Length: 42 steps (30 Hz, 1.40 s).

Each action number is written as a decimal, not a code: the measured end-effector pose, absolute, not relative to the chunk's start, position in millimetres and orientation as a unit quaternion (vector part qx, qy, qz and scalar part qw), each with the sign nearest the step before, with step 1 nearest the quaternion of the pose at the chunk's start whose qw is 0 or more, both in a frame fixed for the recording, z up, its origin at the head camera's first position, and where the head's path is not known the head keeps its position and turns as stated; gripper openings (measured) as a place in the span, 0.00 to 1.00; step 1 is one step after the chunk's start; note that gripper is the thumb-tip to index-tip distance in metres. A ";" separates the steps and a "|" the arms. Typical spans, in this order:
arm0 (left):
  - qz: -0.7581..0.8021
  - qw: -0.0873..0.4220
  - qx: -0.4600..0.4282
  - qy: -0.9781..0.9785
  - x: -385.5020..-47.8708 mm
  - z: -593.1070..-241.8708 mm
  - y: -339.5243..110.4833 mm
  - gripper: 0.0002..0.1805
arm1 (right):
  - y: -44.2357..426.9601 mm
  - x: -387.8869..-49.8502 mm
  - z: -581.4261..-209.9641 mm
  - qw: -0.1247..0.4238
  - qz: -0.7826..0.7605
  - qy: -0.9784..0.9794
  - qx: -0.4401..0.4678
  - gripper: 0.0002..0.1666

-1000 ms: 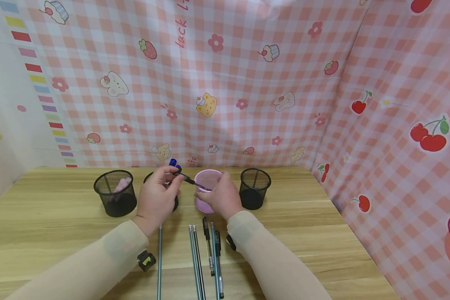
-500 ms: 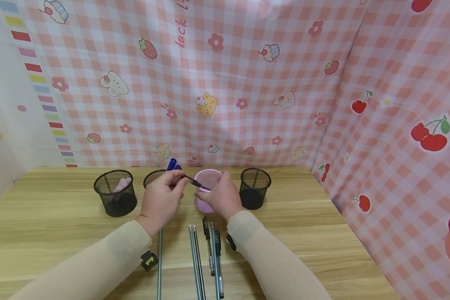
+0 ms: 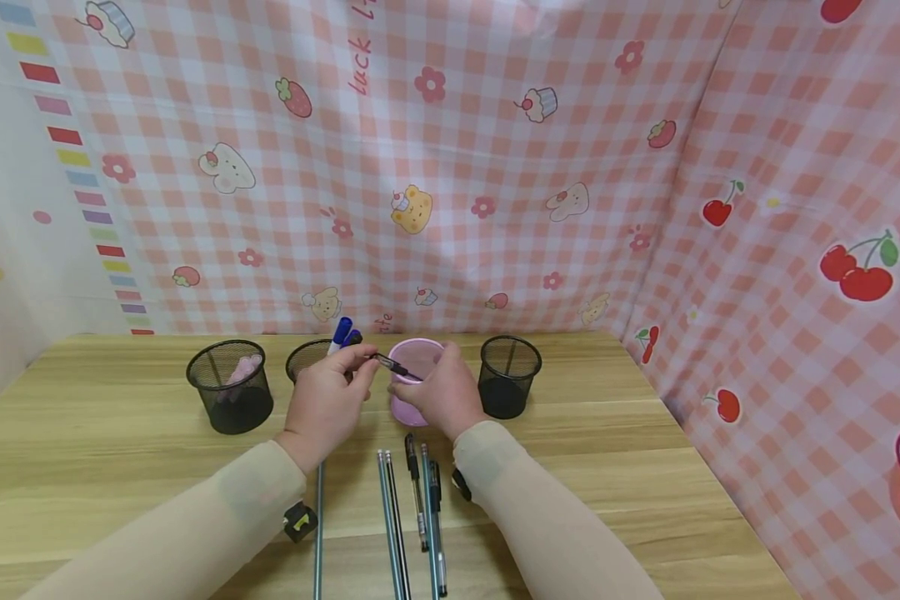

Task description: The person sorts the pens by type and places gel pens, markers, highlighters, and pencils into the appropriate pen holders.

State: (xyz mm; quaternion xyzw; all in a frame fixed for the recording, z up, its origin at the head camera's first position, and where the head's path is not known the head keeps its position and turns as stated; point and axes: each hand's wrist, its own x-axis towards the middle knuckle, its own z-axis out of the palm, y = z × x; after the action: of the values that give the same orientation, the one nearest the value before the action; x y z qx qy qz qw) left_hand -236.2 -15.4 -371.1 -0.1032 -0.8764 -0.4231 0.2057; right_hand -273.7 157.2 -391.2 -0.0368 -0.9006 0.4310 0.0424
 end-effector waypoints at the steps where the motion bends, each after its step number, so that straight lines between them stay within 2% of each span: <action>1: -0.422 0.204 -0.102 -0.878 -236.1 -371.0 -15.4 0.15 | 157.1 -273.4 -390.9 0.041 0.431 -0.901 -0.038 0.63; 12: -0.424 0.181 -0.101 -0.882 -233.6 -371.7 -17.5 0.16 | 154.7 -271.3 -387.8 0.034 0.436 -0.898 -0.049 0.62; 19: -0.427 0.159 -0.118 -0.883 -227.3 -369.3 -20.7 0.12 | 155.1 -270.5 -386.4 0.032 0.438 -0.897 -0.048 0.62; 22: -0.398 0.132 -0.137 -0.897 -221.5 -367.6 -21.7 0.09 | 155.7 -270.5 -386.6 0.037 0.435 -0.899 -0.042 0.61; 26: -0.325 0.066 -0.176 -0.927 -211.7 -366.0 -21.6 0.07 | 156.0 -269.8 -386.6 0.037 0.436 -0.898 -0.043 0.60; 32: -0.226 -0.030 -0.236 -0.944 -207.1 -374.6 -17.7 0.11 | 157.0 -270.2 -388.4 0.042 0.437 -0.898 -0.037 0.60; 37: -0.186 -0.060 -0.287 -0.938 -206.9 -380.6 -13.6 0.18 | 157.1 -269.4 -389.1 0.046 0.436 -0.899 -0.029 0.59; 42: -0.134 -0.056 -0.326 -0.934 -210.4 -386.4 -10.9 0.21 | 157.2 -268.8 -389.5 0.049 0.435 -0.899 -0.026 0.58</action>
State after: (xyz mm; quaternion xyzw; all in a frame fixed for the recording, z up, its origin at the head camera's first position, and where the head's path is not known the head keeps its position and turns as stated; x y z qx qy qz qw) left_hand -210.4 -10.9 -386.4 -0.3265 -0.9339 -0.1344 -0.0564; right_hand -268.8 157.2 -389.5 -0.0261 -0.8986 0.4352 0.0489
